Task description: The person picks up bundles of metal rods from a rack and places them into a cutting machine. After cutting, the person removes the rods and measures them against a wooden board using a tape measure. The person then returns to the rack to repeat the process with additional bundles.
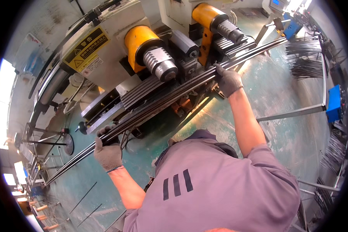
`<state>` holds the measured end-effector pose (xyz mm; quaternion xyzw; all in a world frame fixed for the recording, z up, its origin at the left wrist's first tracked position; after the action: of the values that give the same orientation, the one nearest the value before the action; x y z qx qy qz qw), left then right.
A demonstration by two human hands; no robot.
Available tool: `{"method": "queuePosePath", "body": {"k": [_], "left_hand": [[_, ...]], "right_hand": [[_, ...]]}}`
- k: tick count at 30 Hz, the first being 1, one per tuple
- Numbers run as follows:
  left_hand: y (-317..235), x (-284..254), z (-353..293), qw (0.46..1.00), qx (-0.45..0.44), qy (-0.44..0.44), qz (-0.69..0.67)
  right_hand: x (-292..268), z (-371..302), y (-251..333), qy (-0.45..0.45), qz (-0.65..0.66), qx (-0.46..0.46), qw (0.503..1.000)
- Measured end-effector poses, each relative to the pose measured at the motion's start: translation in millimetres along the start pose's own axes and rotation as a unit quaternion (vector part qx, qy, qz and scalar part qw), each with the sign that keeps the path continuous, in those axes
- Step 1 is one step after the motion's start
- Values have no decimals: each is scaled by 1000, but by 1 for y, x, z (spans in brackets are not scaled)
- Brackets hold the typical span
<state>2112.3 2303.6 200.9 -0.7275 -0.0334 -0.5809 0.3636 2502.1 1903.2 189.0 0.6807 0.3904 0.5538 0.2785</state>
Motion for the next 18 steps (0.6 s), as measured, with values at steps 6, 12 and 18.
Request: {"method": "queuePosePath", "body": {"k": [6, 12, 18], "left_hand": [[-102, -61, 12, 992, 71, -51, 89], [-104, -74, 28, 883, 85, -270, 374], [-82, -69, 56, 916, 78, -357, 164]], "right_hand": [[20, 34, -3, -67, 23, -41, 997], [47, 72, -13, -133, -23, -77, 988], [80, 74, -29, -85, 29, 7, 996]]}}
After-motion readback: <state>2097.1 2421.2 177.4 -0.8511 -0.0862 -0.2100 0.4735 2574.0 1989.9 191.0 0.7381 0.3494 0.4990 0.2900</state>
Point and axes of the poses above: each hand's wrist, its own z-axis towards the middle knuckle, its own x-axis out of the palm, y = z × x, the point moved 2 cm from there along z, towards the middle knuckle, and after that the axes turned 8 degrees about -x, right-handed, at the moved point
